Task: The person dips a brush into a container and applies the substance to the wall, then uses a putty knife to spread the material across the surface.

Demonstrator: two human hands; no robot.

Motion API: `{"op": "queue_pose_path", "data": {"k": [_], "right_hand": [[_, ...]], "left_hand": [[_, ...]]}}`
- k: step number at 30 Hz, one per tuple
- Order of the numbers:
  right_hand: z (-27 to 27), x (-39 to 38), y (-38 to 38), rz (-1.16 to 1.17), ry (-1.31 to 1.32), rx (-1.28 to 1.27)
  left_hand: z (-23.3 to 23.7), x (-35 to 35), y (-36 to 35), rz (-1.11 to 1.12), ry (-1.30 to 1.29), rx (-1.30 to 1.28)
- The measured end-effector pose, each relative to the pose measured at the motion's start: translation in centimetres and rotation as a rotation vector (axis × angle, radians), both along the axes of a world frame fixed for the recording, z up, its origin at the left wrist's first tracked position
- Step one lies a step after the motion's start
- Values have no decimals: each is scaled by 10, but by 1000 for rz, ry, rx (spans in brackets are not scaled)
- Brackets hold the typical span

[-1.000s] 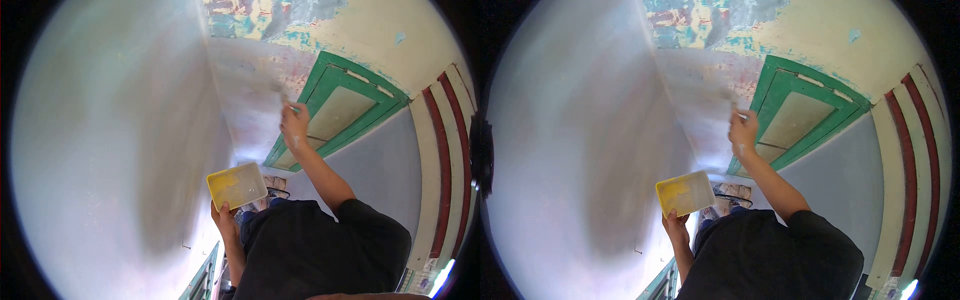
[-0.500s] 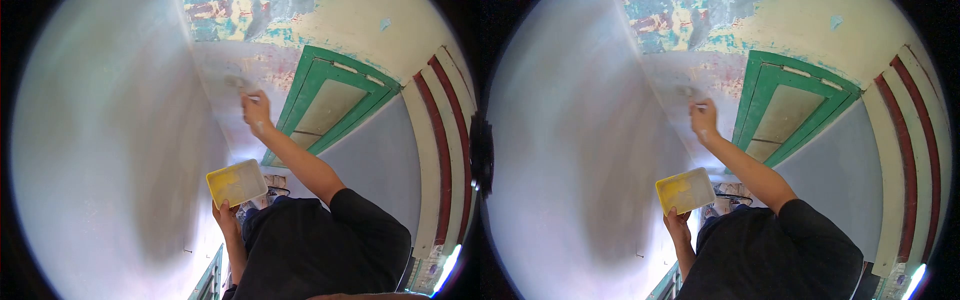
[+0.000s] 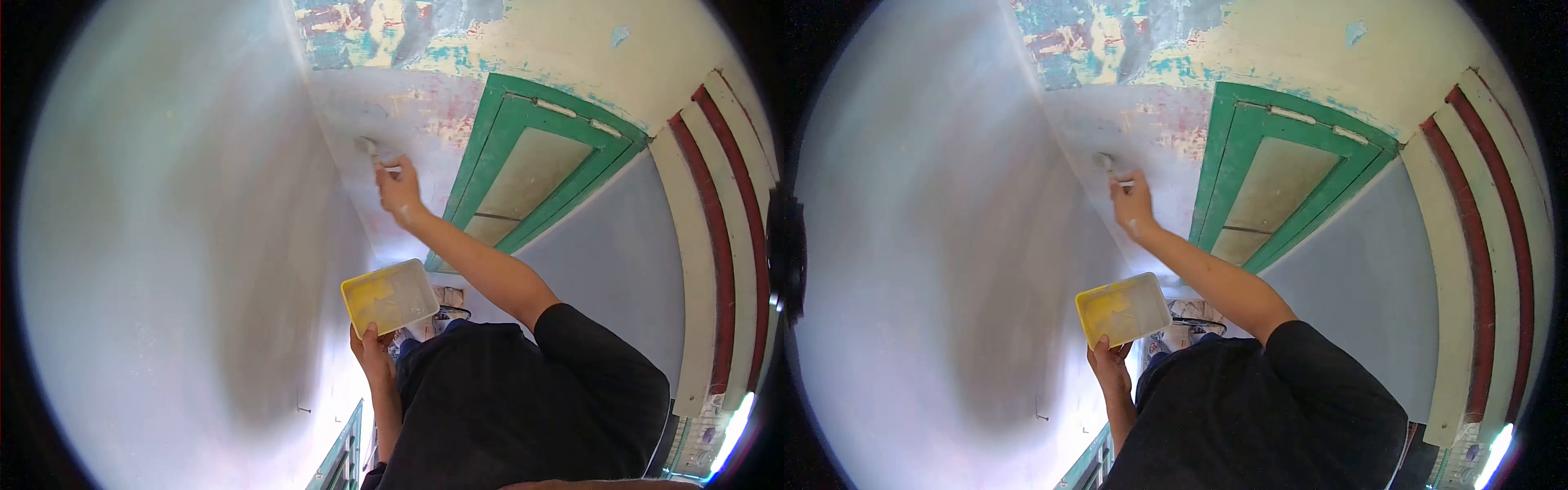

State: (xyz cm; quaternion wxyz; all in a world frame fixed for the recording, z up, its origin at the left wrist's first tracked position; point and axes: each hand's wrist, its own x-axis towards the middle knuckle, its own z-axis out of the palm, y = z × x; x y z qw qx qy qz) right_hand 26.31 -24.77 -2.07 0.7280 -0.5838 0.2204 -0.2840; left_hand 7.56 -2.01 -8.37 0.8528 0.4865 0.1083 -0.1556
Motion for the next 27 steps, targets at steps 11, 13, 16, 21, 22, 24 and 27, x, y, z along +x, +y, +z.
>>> {"op": "queue_pose_path", "data": {"k": [11,13,16,21,22,24,27], "right_hand": [[-30,-79,-9,-82,37,-172],[-12,-50,4,143,83,92],[-22,-12,-9,54,80,-50],[-32,-61,-34,-334,58,15],[-43,-67,-28,-322,58,13],[-56,-74,-20,-454,-26,-132],[-20,-56,11,-116,-53,-154]], "left_hand": [[-7,-1,6,46,28,9],[-9,2,3,43,22,4],[-4,7,1,-4,-18,-7],[-1,4,6,29,-11,11],[-2,4,7,56,-6,20],[1,2,8,67,-16,19],[1,-2,4,61,-21,52]]}}
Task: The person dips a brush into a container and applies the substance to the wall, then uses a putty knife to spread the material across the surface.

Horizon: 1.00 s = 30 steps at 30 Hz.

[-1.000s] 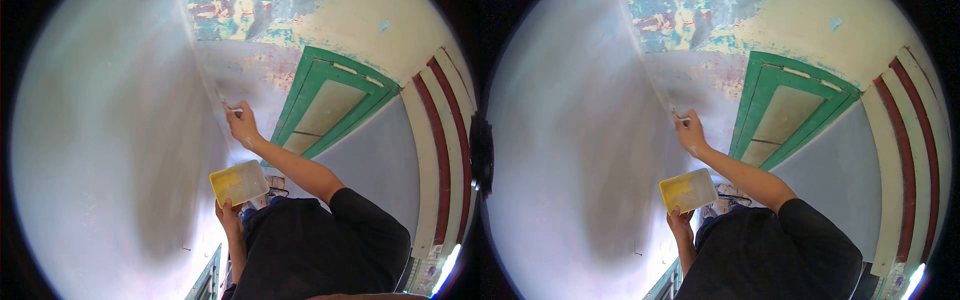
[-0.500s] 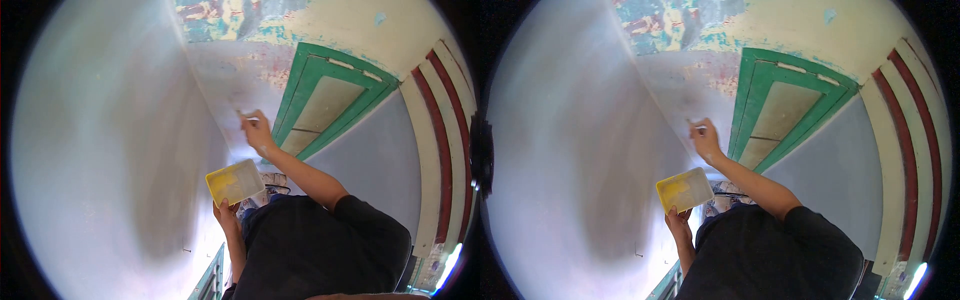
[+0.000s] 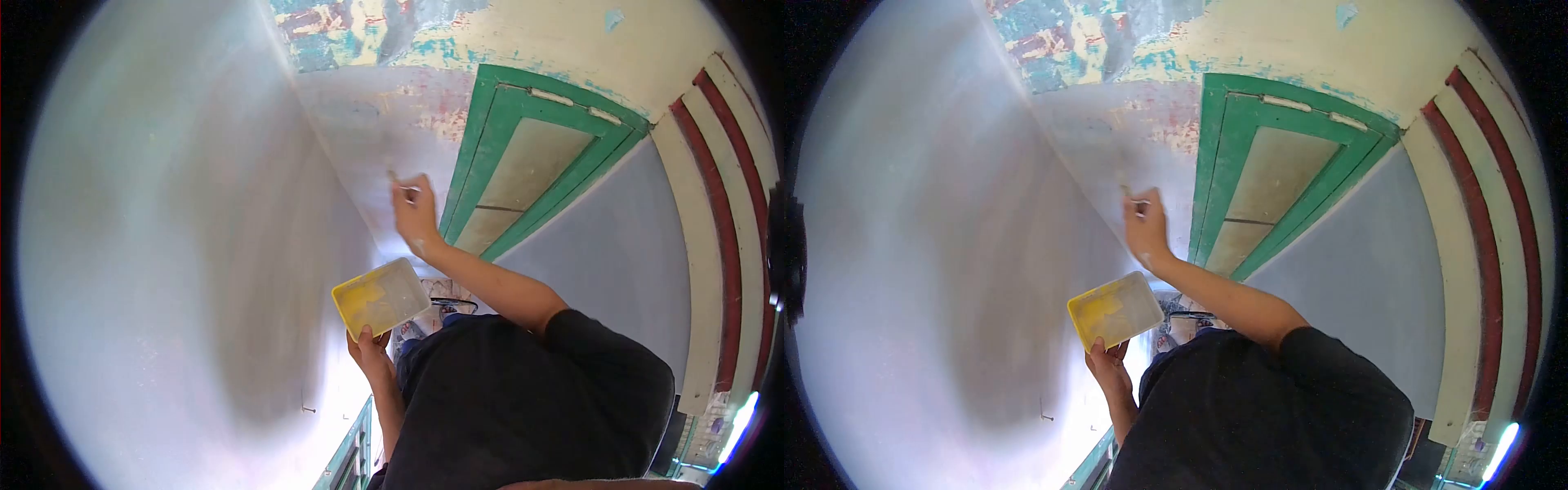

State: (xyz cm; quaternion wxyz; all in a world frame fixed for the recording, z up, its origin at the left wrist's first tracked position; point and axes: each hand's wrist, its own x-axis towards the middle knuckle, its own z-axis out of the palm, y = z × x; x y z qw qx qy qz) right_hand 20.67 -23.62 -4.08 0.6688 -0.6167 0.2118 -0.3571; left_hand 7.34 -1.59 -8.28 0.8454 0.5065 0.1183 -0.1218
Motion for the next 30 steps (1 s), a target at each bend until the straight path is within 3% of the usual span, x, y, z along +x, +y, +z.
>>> {"op": "queue_pose_path", "data": {"k": [3,5,6,8,12,13,16,18,19,21,22,24,27,30], "right_hand": [[7,51,0,34,-51,-123],[28,61,-12,138,140,140],[38,55,-21,132,141,140],[51,24,-52,177,40,475],[43,-33,-56,-115,-125,529],[44,-43,-48,-101,-119,531],[44,-48,-34,-97,-57,437],[36,-32,-30,74,21,-195],[44,-25,-25,72,24,-190],[72,-5,-20,38,8,-629],[73,7,-28,32,8,-629],[76,28,-44,-52,111,-887],[87,21,-73,-148,111,-757],[84,-15,-96,-259,154,-847]], "left_hand": [[3,2,-6,-13,-8,7],[7,4,-10,-35,-13,-9],[11,5,-11,-37,-11,-9],[9,8,-13,-22,-5,-12],[-5,0,5,48,25,-36],[-5,0,7,66,30,-26],[-2,-4,12,90,39,-16],[-5,-6,13,90,28,-22],[-6,-7,14,79,17,-28],[-1,-6,10,67,15,-22],[1,-5,9,59,13,-20],[2,-3,5,42,-3,-30],[3,-1,2,18,-19,-45],[5,0,0,16,-10,-35]]}}
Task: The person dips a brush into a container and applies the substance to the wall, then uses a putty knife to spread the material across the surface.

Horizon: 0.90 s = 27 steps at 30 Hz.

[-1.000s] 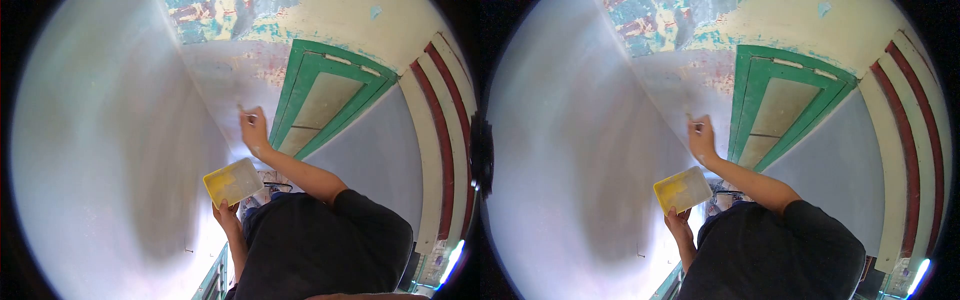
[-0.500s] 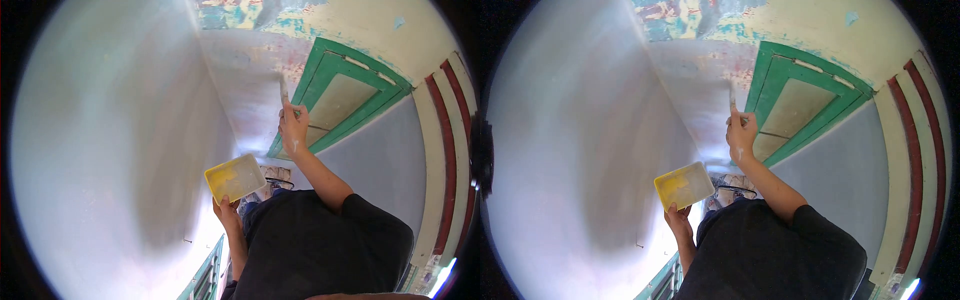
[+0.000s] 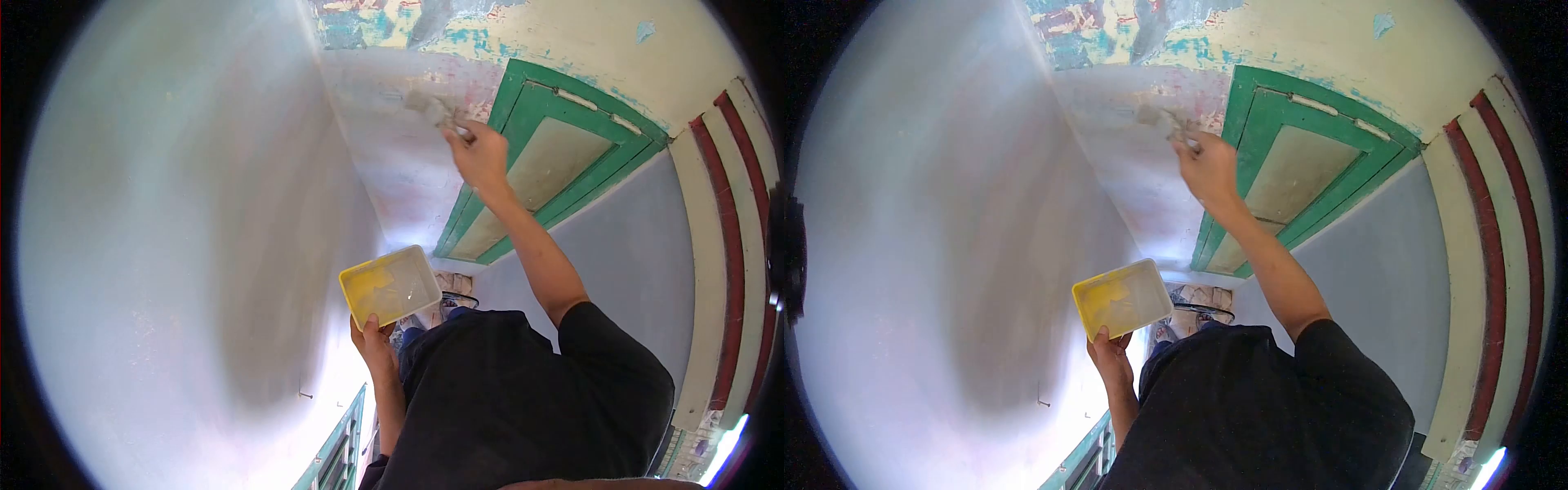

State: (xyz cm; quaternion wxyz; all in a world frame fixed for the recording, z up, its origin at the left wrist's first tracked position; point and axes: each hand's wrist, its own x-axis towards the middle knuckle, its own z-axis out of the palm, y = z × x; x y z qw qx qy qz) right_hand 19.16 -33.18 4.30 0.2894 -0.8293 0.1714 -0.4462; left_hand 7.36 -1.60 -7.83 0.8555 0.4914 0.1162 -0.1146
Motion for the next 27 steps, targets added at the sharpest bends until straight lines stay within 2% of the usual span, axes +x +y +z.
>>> {"op": "queue_pose_path", "data": {"k": [4,6,8,10,12,16,19,21,22,24,27], "right_hand": [[-28,-38,1,-117,41,42],[-32,-46,16,-40,40,342],[-19,-33,41,210,4,548],[12,-11,56,381,100,610],[6,30,56,459,-84,528],[15,41,26,295,-56,483],[11,5,3,271,-126,722],[1,-16,1,168,-185,807],[-8,-26,2,176,-183,808],[-16,-39,11,50,-273,611],[-8,-40,31,204,-193,471]], "left_hand": [[-2,-2,3,10,-4,15],[0,-1,1,24,-6,10],[1,-2,-1,14,4,17],[-1,-1,-6,35,25,8],[2,2,-11,-8,16,13],[7,8,-16,-79,-28,-22],[6,9,-18,-43,-16,-21],[0,9,-14,-29,-3,-15],[-1,9,-12,-16,6,-11],[1,7,-7,-13,-6,-8],[-2,10,-6,-26,-11,0]]}}
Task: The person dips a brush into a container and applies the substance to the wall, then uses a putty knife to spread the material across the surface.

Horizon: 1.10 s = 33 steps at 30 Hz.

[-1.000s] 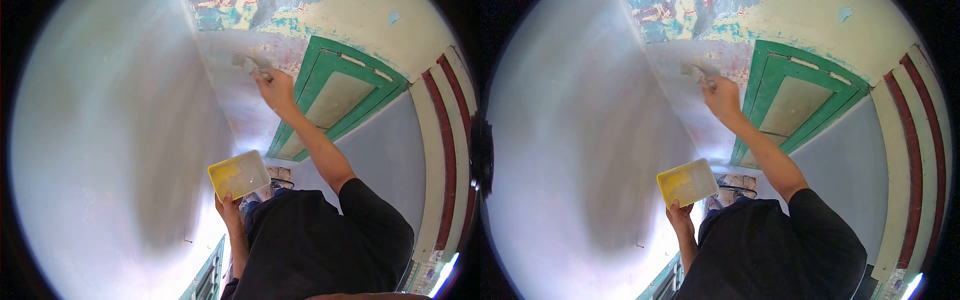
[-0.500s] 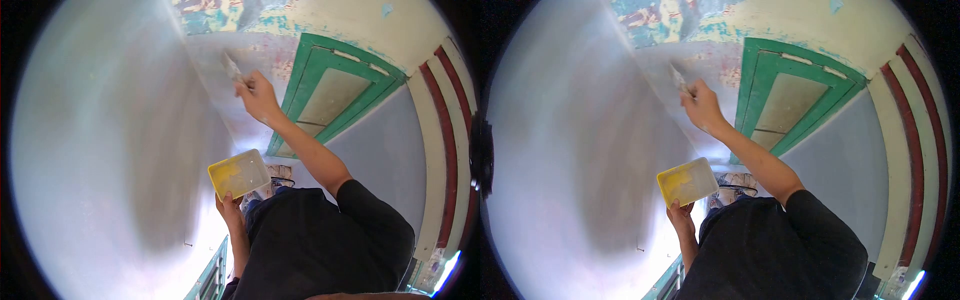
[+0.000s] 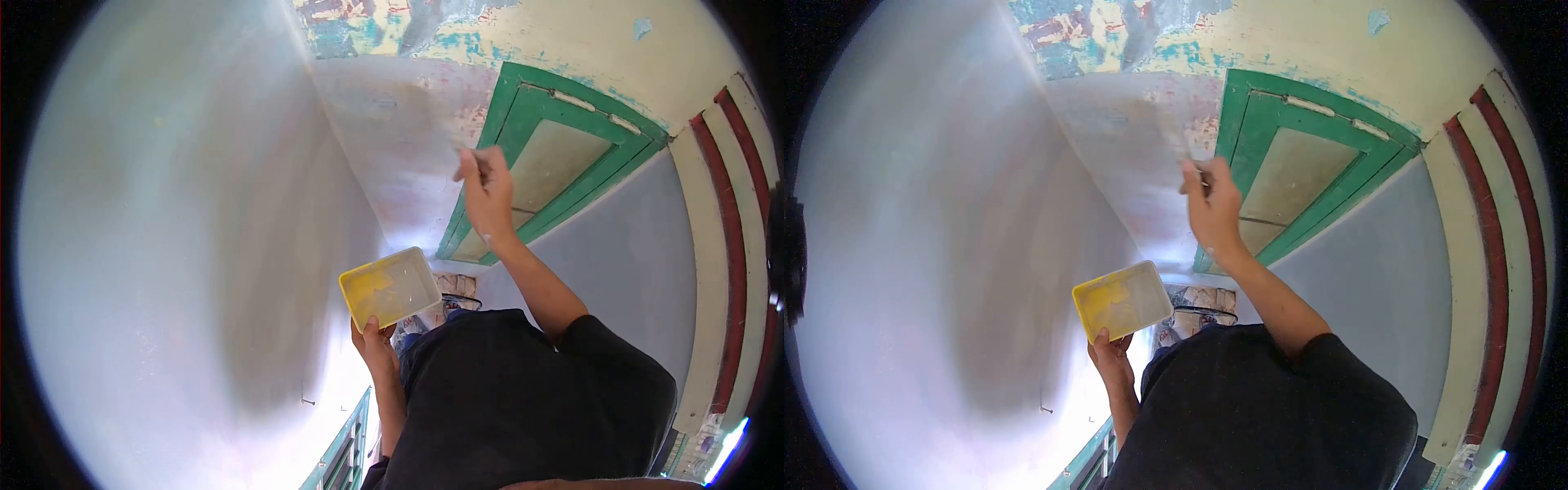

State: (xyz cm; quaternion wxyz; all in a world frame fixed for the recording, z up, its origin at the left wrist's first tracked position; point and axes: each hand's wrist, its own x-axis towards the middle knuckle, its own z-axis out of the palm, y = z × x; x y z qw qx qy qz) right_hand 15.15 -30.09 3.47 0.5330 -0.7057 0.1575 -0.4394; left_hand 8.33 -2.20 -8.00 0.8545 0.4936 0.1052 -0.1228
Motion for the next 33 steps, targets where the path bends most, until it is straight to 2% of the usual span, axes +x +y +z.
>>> {"op": "queue_pose_path", "data": {"k": [2,3,5,8,15,17,20,21,25,28,33], "right_hand": [[19,17,11,-40,48,-277],[29,28,13,-50,50,-273],[45,51,8,-60,114,-638],[47,75,-17,-113,268,-687],[42,16,-57,-181,233,-423],[34,-5,-53,-326,368,-340],[21,-27,-30,-344,360,-247],[23,-22,-29,-342,356,-249],[49,20,-4,-53,260,-387],[54,61,-13,-34,279,-465],[45,25,-53,-136,268,-432]], "left_hand": [[-1,-2,0,-26,11,13],[1,0,-4,-24,7,4],[2,3,-10,-31,4,-7],[3,7,-17,-76,-2,-27],[3,15,-25,-82,27,-25],[1,16,-23,-82,27,-21],[-3,19,-23,-68,16,-21],[-4,20,-23,-75,11,-27],[0,23,-30,-99,12,-4],[4,26,-37,-142,-17,-9],[0,28,-36,-127,2,-40]]}}
